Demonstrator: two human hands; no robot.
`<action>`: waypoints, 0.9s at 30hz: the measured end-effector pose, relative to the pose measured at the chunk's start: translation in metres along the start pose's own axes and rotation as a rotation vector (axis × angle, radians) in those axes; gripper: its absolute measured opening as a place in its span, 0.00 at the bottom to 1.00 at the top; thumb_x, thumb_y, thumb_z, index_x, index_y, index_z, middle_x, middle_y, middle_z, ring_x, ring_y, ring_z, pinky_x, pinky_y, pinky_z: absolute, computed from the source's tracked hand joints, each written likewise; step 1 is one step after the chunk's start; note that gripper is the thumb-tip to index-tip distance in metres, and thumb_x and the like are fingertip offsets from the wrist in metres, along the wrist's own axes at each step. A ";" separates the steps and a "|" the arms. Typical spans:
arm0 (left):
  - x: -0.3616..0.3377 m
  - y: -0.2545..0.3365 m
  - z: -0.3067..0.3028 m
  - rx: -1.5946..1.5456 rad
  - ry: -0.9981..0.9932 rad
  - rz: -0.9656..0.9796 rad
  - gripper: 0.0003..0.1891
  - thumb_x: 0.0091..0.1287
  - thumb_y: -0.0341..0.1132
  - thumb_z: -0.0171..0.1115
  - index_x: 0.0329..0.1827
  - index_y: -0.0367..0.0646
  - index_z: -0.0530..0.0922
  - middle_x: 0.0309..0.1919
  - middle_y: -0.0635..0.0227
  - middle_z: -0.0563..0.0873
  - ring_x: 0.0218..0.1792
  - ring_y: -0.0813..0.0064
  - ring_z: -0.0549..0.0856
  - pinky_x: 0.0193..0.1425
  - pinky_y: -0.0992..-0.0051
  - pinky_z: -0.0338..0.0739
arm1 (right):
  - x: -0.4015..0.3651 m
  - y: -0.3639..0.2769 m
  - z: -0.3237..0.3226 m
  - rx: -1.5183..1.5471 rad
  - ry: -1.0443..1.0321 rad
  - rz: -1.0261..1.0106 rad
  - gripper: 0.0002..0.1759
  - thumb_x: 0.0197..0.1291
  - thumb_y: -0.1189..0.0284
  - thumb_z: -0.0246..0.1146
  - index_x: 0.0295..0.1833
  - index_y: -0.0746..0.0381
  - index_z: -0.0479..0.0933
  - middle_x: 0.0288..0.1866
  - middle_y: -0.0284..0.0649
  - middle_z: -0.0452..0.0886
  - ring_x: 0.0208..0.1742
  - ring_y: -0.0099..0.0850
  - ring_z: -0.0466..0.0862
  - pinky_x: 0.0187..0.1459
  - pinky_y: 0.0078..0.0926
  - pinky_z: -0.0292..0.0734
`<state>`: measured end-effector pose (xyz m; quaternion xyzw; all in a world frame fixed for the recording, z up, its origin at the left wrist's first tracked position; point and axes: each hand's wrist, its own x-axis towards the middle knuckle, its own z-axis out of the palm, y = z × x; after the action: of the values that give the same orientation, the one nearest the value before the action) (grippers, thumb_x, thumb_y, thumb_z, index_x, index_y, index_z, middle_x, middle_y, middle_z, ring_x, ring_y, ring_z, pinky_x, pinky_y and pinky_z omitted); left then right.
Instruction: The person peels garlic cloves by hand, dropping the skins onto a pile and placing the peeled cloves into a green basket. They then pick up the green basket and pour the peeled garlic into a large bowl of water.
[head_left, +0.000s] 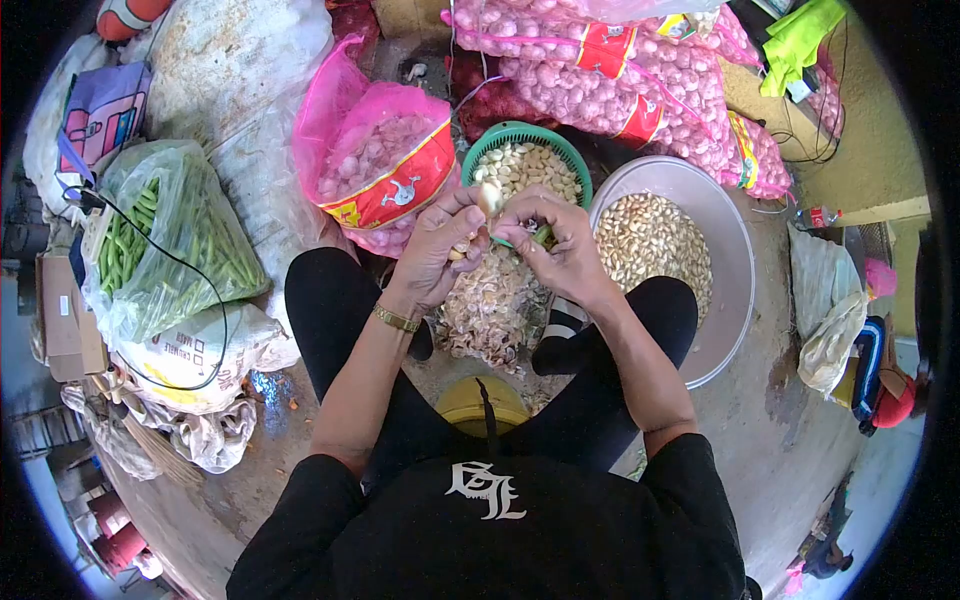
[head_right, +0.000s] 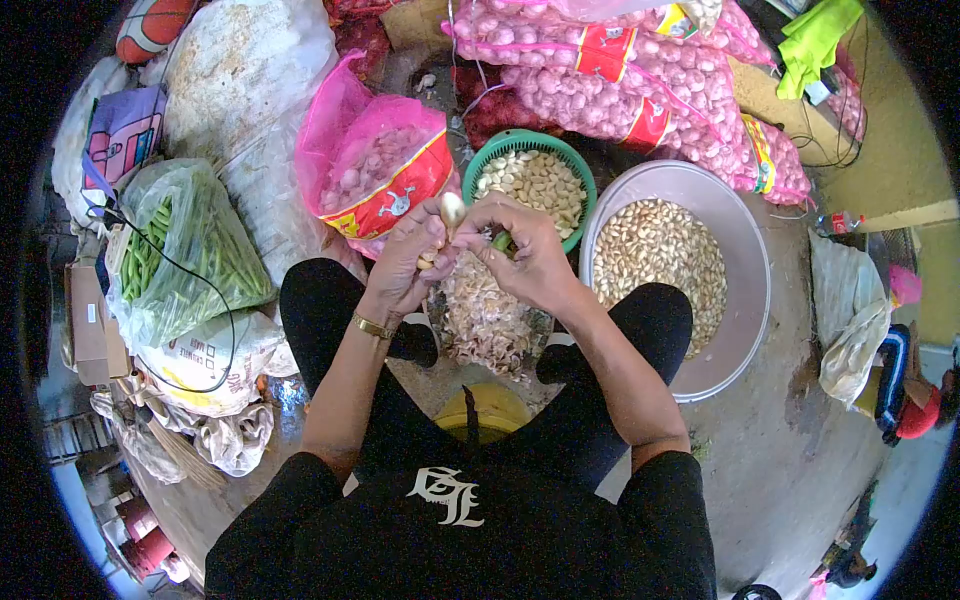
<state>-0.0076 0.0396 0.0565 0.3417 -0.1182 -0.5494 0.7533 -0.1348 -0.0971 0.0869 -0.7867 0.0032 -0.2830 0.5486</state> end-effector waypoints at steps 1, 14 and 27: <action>0.000 0.000 -0.002 0.041 -0.006 -0.017 0.12 0.70 0.34 0.63 0.52 0.42 0.75 0.31 0.74 0.80 0.21 0.89 0.73 0.18 0.91 0.62 | 0.000 0.001 0.001 -0.017 -0.026 -0.005 0.05 0.57 0.81 0.66 0.40 0.67 0.78 0.37 0.43 0.81 0.40 0.32 0.82 0.44 0.27 0.75; 0.005 0.029 -0.008 0.126 0.128 0.166 0.14 0.72 0.35 0.60 0.55 0.37 0.77 0.31 0.70 0.81 0.20 0.91 0.71 0.18 0.90 0.62 | -0.010 0.002 0.001 -0.144 -0.232 -0.022 0.11 0.51 0.81 0.67 0.42 0.63 0.79 0.36 0.43 0.82 0.37 0.38 0.84 0.40 0.31 0.78; -0.001 0.023 -0.006 0.224 0.148 0.216 0.10 0.64 0.28 0.67 0.47 0.39 0.79 0.27 0.74 0.82 0.19 0.90 0.73 0.18 0.87 0.65 | -0.007 0.003 0.000 -0.135 -0.330 0.326 0.07 0.58 0.78 0.68 0.42 0.66 0.82 0.34 0.37 0.85 0.37 0.24 0.83 0.42 0.22 0.77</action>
<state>0.0120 0.0467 0.0671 0.4483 -0.1587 -0.4219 0.7719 -0.1396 -0.0962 0.0815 -0.8462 0.0595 -0.0576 0.5264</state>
